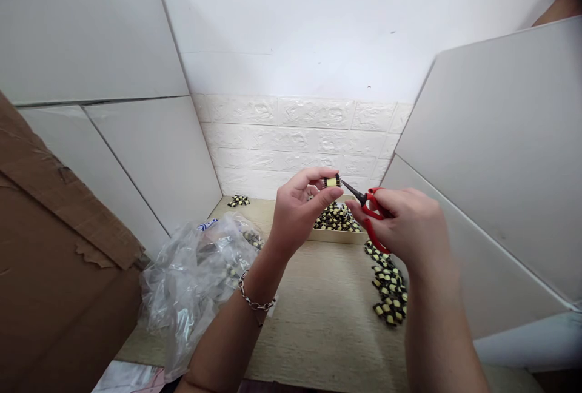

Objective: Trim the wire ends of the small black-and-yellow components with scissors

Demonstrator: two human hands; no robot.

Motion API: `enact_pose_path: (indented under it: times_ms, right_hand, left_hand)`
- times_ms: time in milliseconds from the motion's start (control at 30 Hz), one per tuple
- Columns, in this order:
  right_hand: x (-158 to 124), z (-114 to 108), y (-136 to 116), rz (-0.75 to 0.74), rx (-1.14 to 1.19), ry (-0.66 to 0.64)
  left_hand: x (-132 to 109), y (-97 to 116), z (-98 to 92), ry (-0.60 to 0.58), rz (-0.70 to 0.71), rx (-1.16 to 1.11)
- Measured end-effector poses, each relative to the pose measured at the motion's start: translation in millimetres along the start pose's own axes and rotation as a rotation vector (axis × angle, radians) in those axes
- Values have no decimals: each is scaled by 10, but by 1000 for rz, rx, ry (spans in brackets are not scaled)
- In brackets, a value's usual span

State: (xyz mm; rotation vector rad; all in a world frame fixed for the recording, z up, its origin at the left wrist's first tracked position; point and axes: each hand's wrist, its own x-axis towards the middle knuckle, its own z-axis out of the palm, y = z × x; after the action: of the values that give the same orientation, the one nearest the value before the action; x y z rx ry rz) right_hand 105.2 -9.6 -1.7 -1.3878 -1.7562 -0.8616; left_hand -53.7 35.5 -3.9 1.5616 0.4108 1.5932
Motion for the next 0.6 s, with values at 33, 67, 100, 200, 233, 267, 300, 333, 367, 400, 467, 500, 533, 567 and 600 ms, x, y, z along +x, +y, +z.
enact_pose_path:
  times_ms: [33,67,100,200,233,267,300,333,367,400,467,500,533,567,600]
  right_hand:
    - [0,0,-1,-1,1,1]
    - [0,0,-2,-3,3,0]
    - [1,1,-4,-5,5,-1]
    - [3,4,-10,-9,5,-4]
    - [4,5,-12,-11,3,-4]
    - [6,6,-13,-12,1,-3]
    - [7,7,-14,-14,1,-2]
    - [8,7,-14,-14,2,-1]
    - [10,6,-14,-15,5,1]
    - [11,5,-13,-14,9,2]
    - [13,1,-14,-17,19,-1]
    - [13,-1,-14,-18,23,-2]
    - [13,-2,-15,-19,24,-3]
    - [13,-2,-16,-21,25,-2]
    - [12,-2,-16,-23,25,0]
  left_hand:
    - [-1,1,0,3,-3,-2]
    - [-2,2,0,5,-6,-4]
    - [-3,2,0,7,-7,-6]
    - [-1,-4,1,1,-1,-14]
    - [0,-7,1,-2,2,-16]
    - [1,-11,2,-5,4,-18]
    - [2,-13,2,-7,4,-20]
    - [3,-16,3,-9,4,-22]
    - [3,-16,4,-10,3,-23]
    - [3,-16,5,-9,1,-23]
    - [2,-14,6,-5,-3,-22]
    - [2,-12,6,-1,-4,-22]
    - [3,-11,6,1,-6,-22]
    - [4,-11,6,1,-8,-23]
    - [6,-11,6,2,-9,-25]
